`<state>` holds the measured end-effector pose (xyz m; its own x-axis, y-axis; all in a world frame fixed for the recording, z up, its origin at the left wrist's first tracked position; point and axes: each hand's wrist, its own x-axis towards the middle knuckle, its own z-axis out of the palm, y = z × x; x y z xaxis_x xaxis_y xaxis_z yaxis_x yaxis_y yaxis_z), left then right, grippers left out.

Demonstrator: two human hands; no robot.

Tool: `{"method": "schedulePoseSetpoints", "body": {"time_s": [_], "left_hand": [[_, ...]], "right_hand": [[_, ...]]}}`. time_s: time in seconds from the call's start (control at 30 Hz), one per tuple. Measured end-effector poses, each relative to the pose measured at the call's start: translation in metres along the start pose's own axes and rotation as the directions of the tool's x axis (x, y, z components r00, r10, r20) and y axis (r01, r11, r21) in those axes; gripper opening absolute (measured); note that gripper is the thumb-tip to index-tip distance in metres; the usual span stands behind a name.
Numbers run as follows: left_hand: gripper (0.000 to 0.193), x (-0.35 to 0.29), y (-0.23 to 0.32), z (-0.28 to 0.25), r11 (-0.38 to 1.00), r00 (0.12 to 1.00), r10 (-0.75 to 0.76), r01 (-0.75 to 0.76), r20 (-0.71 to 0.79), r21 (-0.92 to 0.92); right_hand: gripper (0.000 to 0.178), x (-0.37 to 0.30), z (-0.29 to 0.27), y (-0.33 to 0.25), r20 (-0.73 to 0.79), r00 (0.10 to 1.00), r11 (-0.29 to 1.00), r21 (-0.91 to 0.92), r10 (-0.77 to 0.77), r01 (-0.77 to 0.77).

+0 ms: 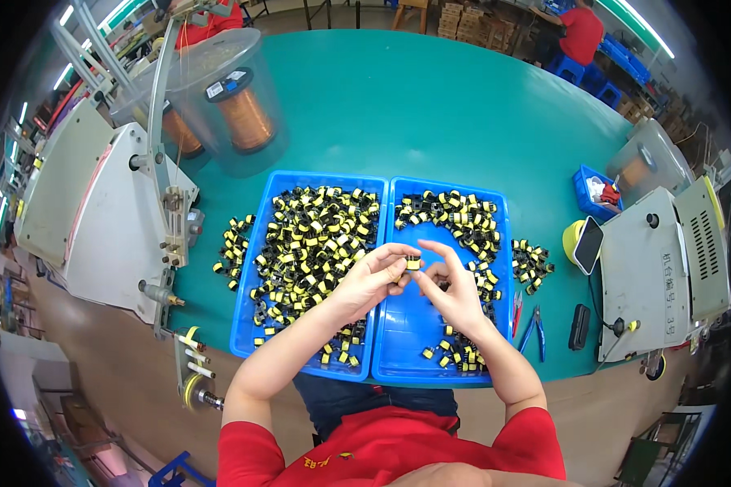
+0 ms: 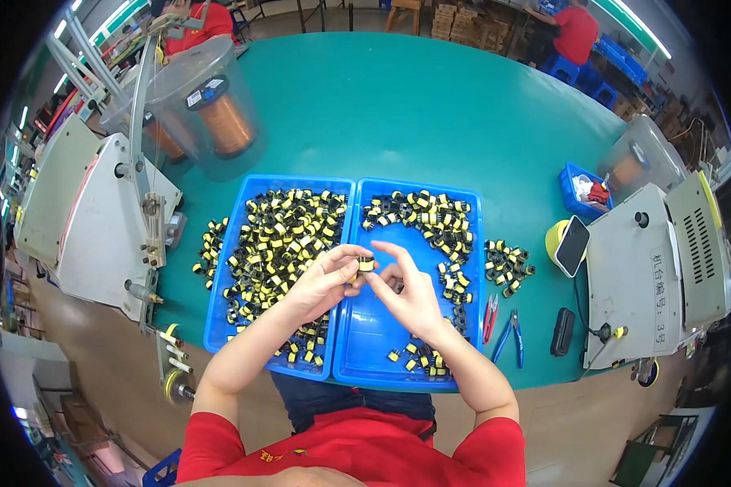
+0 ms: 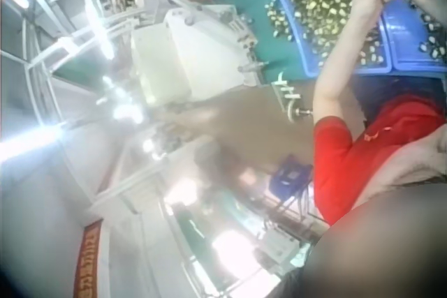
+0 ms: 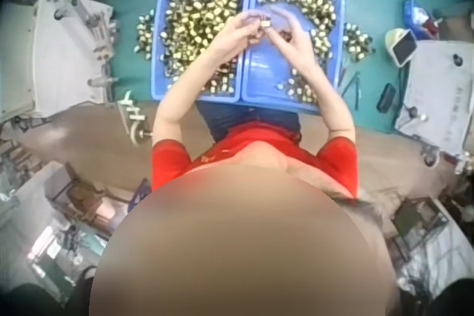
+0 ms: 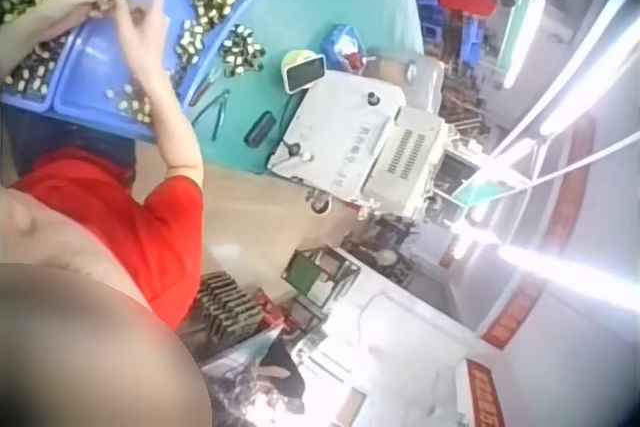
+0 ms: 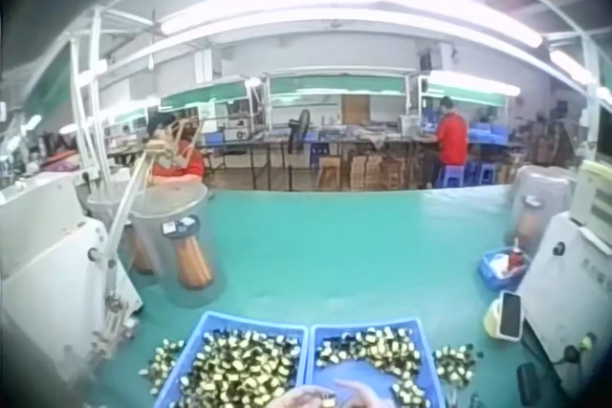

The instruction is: The person sorts small electronic components by hand, placing them into plastic trays.

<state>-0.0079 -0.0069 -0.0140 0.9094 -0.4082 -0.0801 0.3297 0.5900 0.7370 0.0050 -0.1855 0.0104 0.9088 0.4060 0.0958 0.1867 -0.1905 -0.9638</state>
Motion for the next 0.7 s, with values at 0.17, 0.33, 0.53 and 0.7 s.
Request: {"method": "schedulePoseSetpoints", "body": {"time_s": [0.17,0.33,0.53,0.7], "left_hand": [[0.027,0.002,0.0,0.002,1.0,1.0,0.016,-0.016,0.0,0.007],[0.029,0.002,-0.003,0.005,0.999,0.994,0.043,-0.04,-0.1,0.031],[0.036,0.004,-0.005,0.0,0.998,0.998,-0.006,0.01,-0.063,0.068],[0.033,0.001,0.002,0.002,0.994,0.988,-0.109,0.107,-0.108,-0.023]], "right_hand": [[0.036,-0.001,-0.002,0.004,-0.024,0.996,0.985,-0.151,-0.089,0.084],[0.034,-0.002,0.0,0.003,-0.071,0.982,0.956,-0.25,-0.175,0.153],[0.043,-0.002,0.006,0.008,-0.086,0.957,0.935,-0.251,-0.278,0.25],[0.047,-0.004,0.004,0.012,-0.068,0.928,0.908,-0.243,-0.366,0.34]]}}
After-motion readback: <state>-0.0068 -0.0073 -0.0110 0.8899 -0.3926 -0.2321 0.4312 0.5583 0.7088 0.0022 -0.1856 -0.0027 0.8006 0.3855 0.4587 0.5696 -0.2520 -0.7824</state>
